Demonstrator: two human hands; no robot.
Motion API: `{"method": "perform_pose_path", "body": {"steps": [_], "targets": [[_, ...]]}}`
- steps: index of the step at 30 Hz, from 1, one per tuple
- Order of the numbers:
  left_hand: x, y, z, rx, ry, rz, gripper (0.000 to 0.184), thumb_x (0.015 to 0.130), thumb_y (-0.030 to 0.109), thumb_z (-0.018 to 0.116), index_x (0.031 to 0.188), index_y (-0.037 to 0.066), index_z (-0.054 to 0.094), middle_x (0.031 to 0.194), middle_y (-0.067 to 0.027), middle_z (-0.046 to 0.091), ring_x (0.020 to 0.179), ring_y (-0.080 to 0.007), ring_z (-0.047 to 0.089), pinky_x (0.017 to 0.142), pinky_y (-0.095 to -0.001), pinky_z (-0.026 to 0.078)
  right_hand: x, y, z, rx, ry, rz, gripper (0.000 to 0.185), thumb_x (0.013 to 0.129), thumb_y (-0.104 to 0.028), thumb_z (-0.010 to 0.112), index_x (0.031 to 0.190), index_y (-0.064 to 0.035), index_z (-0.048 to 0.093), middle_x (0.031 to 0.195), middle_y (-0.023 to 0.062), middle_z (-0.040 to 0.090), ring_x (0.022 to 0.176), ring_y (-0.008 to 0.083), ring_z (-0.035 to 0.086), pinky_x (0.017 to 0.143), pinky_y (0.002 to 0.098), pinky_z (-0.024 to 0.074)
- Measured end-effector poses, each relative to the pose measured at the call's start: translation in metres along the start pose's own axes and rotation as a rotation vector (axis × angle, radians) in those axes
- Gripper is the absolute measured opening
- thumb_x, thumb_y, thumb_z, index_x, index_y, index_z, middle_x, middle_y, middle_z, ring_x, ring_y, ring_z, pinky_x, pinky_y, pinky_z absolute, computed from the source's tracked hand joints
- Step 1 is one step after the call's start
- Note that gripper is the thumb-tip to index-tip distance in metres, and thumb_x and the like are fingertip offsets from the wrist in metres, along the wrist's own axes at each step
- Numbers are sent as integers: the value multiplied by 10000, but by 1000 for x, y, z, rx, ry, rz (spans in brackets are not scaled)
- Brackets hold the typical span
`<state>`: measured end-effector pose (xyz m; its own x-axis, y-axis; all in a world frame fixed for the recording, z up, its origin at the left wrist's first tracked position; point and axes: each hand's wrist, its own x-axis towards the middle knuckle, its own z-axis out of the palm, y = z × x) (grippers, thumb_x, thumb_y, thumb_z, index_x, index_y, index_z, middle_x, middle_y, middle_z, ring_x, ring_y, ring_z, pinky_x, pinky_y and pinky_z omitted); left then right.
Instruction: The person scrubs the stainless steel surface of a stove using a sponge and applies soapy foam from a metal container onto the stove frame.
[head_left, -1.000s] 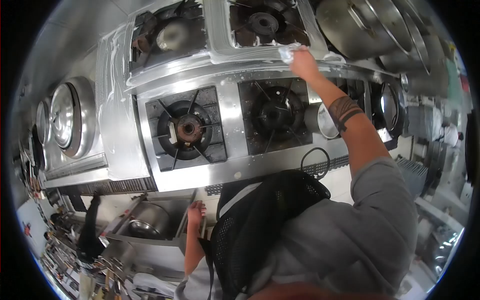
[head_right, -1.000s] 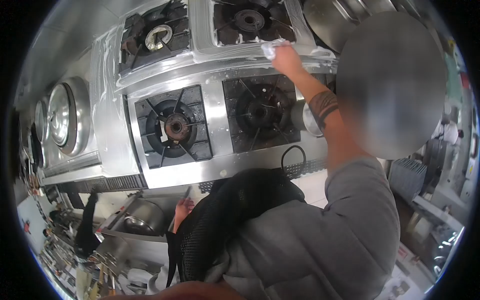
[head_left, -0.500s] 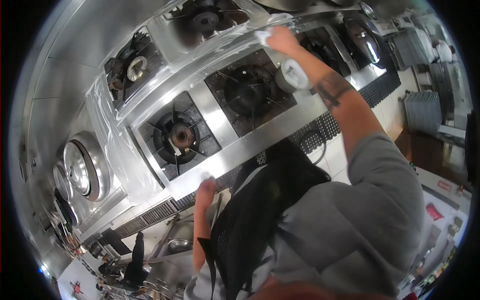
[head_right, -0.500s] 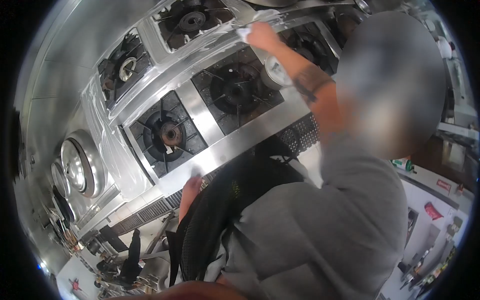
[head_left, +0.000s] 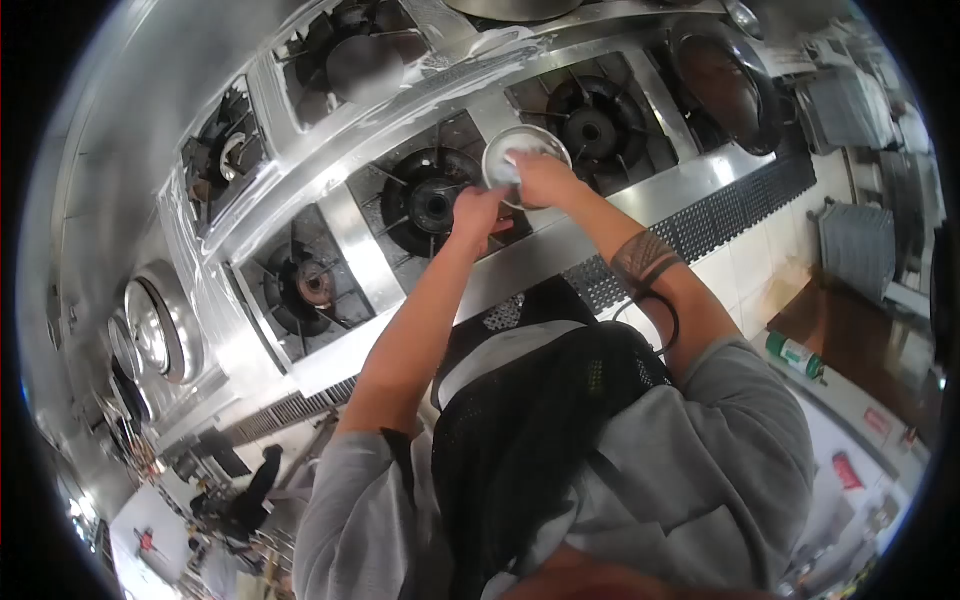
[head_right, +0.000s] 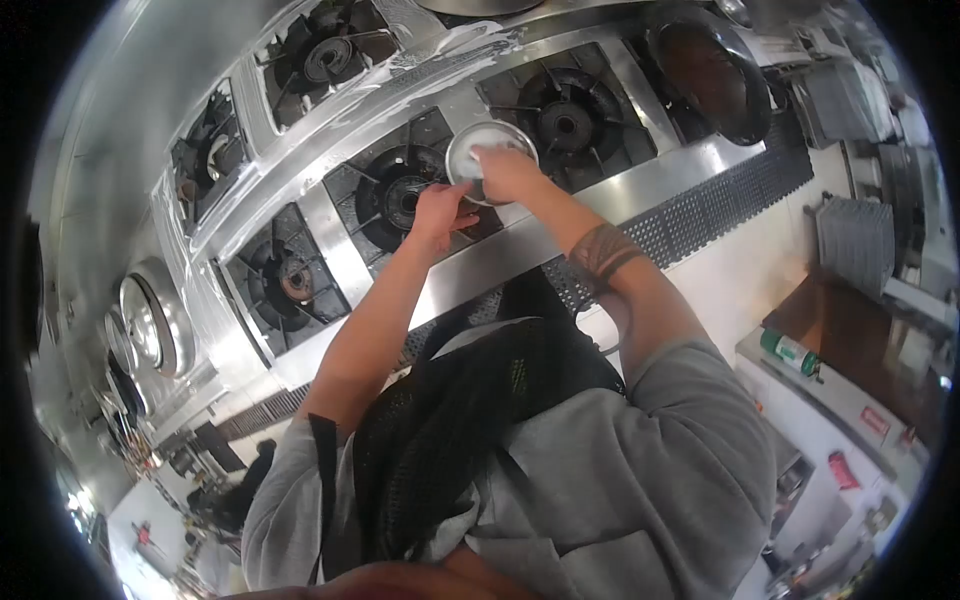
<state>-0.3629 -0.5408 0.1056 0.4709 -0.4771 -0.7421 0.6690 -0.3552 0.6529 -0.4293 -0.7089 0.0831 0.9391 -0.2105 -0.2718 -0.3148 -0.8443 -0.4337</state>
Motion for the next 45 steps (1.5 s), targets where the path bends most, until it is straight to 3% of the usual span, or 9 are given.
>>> {"method": "perform_pose_path", "body": {"steps": [6,10,17,21,22,25,29,35,45], "targets": [[15,-3,22,60,246,106,262,822,-55,580,1049,-182,610,985,-236,665,820,-345,725,658,-439,677,6,17,-43,133,-46,-133,521,773,-60,644,1290,1,621,1145,286,684,1096,430,657,931,480,528],[-11,-6,28,-126,348,106,257,821,-62,574,1044,-185,608,982,-232,662,817,-341,722,648,-435,677,-1,5,-79,613,-132,-76,597,766,-23,643,1361,-53,612,1208,251,690,1124,397,671,957,411,527],[-47,-4,23,-237,411,155,275,842,-40,570,1071,-192,583,1002,-253,665,834,-340,723,685,-410,679,6,-18,-86,730,-276,-108,584,773,-12,681,1353,-8,615,1154,184,723,1019,283,701,889,376,547],[-61,-15,9,-257,456,162,315,847,-32,564,1111,-204,560,1067,-273,661,886,-345,724,702,-399,681,42,-6,-74,1385,-313,101,606,841,78,660,1420,25,487,1142,162,679,943,242,699,750,371,597],[-68,-20,6,-271,466,152,315,847,-32,564,1111,-204,560,1067,-273,661,886,-345,724,702,-399,681,48,-13,-86,1548,-233,7,724,844,-76,726,1495,29,426,1152,143,686,900,207,696,741,315,574],[-87,-29,-8,-309,520,209,358,844,-33,562,1148,-220,540,1091,-288,653,902,-350,724,711,-396,683,106,-2,-84,766,-22,38,658,920,-350,679,1489,-73,501,1262,189,672,1036,266,683,792,370,572],[-125,-62,-25,-346,594,184,378,853,-34,550,1177,-229,532,1083,-284,661,901,-348,727,723,-396,681,159,25,-25,-464,531,-338,435,876,-277,694,1256,-66,685,1160,181,692,1072,380,642,985,445,513],[-207,-140,-48,-442,650,181,340,862,-24,537,1138,-221,559,1051,-258,671,886,-300,725,730,-375,671,144,29,26,-540,173,-334,213,832,-202,690,929,-22,749,1105,188,686,1085,387,631,977,453,510],[-339,-259,-90,-542,688,122,416,842,-44,511,1207,-244,489,1124,-283,616,882,-340,712,706,-388,686,-132,30,84,-334,133,-228,271,764,-121,656,996,0,726,1091,227,674,1141,373,596,1004,444,485]]}}
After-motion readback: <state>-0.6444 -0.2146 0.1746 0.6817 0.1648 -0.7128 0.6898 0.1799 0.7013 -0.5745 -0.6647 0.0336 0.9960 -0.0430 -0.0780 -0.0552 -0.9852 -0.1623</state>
